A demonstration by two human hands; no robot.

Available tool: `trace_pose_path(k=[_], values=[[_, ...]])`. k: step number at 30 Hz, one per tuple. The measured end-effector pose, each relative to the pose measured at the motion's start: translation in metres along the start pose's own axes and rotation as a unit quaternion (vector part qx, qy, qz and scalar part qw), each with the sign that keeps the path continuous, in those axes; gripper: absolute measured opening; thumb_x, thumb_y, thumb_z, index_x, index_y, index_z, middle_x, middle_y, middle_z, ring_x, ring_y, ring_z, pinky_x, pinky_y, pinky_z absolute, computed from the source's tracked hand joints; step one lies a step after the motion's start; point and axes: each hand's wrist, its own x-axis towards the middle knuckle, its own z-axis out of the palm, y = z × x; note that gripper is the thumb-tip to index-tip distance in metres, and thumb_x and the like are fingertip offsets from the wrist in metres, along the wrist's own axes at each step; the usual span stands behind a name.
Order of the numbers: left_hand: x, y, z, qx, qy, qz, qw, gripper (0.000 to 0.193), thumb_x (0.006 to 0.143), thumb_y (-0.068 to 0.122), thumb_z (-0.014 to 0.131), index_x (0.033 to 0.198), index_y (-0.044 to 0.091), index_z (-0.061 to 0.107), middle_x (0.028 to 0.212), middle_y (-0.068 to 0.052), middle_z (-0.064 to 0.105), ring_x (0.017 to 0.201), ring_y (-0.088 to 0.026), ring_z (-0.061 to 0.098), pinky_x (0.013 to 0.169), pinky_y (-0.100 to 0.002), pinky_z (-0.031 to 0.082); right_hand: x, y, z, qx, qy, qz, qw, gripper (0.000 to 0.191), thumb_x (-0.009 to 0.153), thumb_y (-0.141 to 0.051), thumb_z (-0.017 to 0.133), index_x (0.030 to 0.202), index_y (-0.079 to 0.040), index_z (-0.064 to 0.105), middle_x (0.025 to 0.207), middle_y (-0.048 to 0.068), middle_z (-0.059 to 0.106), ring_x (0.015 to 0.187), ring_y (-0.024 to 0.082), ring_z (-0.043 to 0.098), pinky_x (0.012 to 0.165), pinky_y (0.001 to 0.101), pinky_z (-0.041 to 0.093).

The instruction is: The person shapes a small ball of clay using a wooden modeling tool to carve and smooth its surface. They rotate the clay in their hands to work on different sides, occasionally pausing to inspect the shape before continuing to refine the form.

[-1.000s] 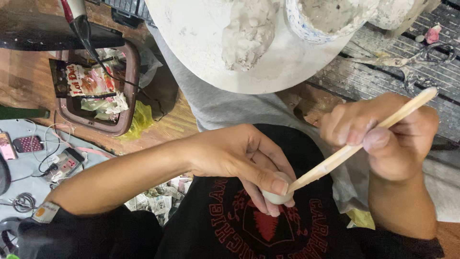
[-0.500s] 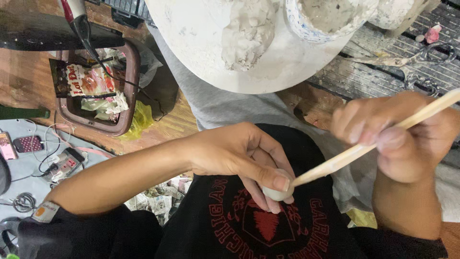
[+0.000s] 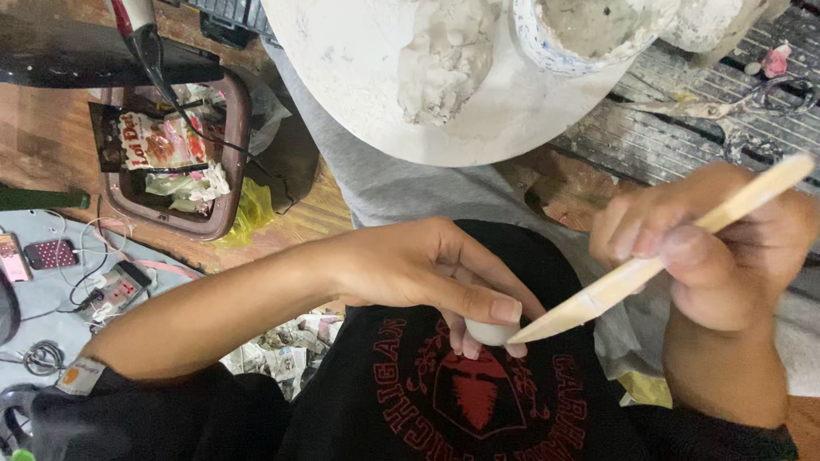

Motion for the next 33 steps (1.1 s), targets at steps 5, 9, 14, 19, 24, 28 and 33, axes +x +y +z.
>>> trace_pose_path(k=[5,9,14,19,24,28,33], values=[[0.001,-0.002,-0.001,-0.013,-0.013,-0.017,1.000,0.049,0.097,0.027,0.072,0.130,-0.010,0.067,0.109,-0.019,0.078,0.082,-0.019,0.075,0.072,-0.028,0.063,0.001,-0.006,0.015,-0.027,0.053,0.046,0.997,0.022,0.100,-0.014,0.064,0.086,0.003,0.062,0.069,0.010,0.065,0.054,0.016,0.065,0.053,0.0357,0.057],[0.001,-0.001,0.001,-0.017,-0.016,-0.012,1.000,0.051,0.096,0.025,0.073,0.131,-0.011,0.066,0.111,-0.020,0.078,0.083,-0.019,0.076,0.072,-0.028,0.064,0.004,-0.012,0.024,-0.037,0.064,0.071,0.995,0.022,0.101,-0.012,0.064,0.086,0.004,0.062,0.071,0.011,0.065,0.050,0.016,0.065,0.053,0.0352,0.057],[-0.001,0.000,0.004,0.006,0.010,-0.015,1.000,0.050,0.093,0.024,0.075,0.129,-0.010,0.068,0.110,-0.020,0.078,0.083,-0.018,0.076,0.072,-0.027,0.064,0.008,-0.014,0.028,-0.053,0.077,0.089,0.992,0.020,0.098,-0.011,0.064,0.086,0.005,0.063,0.070,0.013,0.065,0.047,0.014,0.063,0.050,0.0322,0.056],[-0.001,0.000,0.006,0.017,0.019,-0.016,1.000,0.050,0.093,0.024,0.076,0.128,-0.011,0.069,0.109,-0.020,0.079,0.083,-0.018,0.076,0.072,-0.027,0.064,0.013,-0.003,0.022,-0.056,0.060,0.085,0.993,0.016,0.096,-0.008,0.062,0.086,0.005,0.065,0.064,0.012,0.066,0.044,0.012,0.063,0.048,0.0297,0.053],[-0.002,0.002,0.004,-0.016,0.009,-0.012,1.000,0.055,0.094,0.025,0.074,0.135,-0.008,0.063,0.109,-0.020,0.078,0.081,-0.018,0.076,0.071,-0.027,0.064,0.017,-0.002,0.015,0.016,0.106,0.097,0.989,0.016,0.097,-0.007,0.061,0.085,0.004,0.065,0.062,0.012,0.064,0.042,0.012,0.057,0.042,0.0293,0.050],[-0.003,0.003,0.004,-0.007,0.040,-0.017,0.999,0.050,0.097,0.027,0.071,0.128,-0.011,0.061,0.103,-0.021,0.079,0.078,-0.019,0.075,0.067,-0.028,0.063,0.005,-0.007,0.014,0.027,0.168,0.127,0.977,0.018,0.102,-0.006,0.060,0.087,0.004,0.061,0.063,0.014,0.060,0.040,0.015,0.053,0.044,0.0323,0.045],[-0.003,0.001,0.001,0.047,0.075,0.001,0.996,0.044,0.101,0.032,0.064,0.126,-0.004,0.071,0.105,-0.015,0.079,0.079,-0.017,0.076,0.067,-0.027,0.064,-0.011,-0.002,0.011,0.046,0.188,0.135,0.972,0.019,0.102,-0.008,0.061,0.087,0.004,0.060,0.063,0.013,0.058,0.042,0.018,0.055,0.041,0.0306,0.045]])
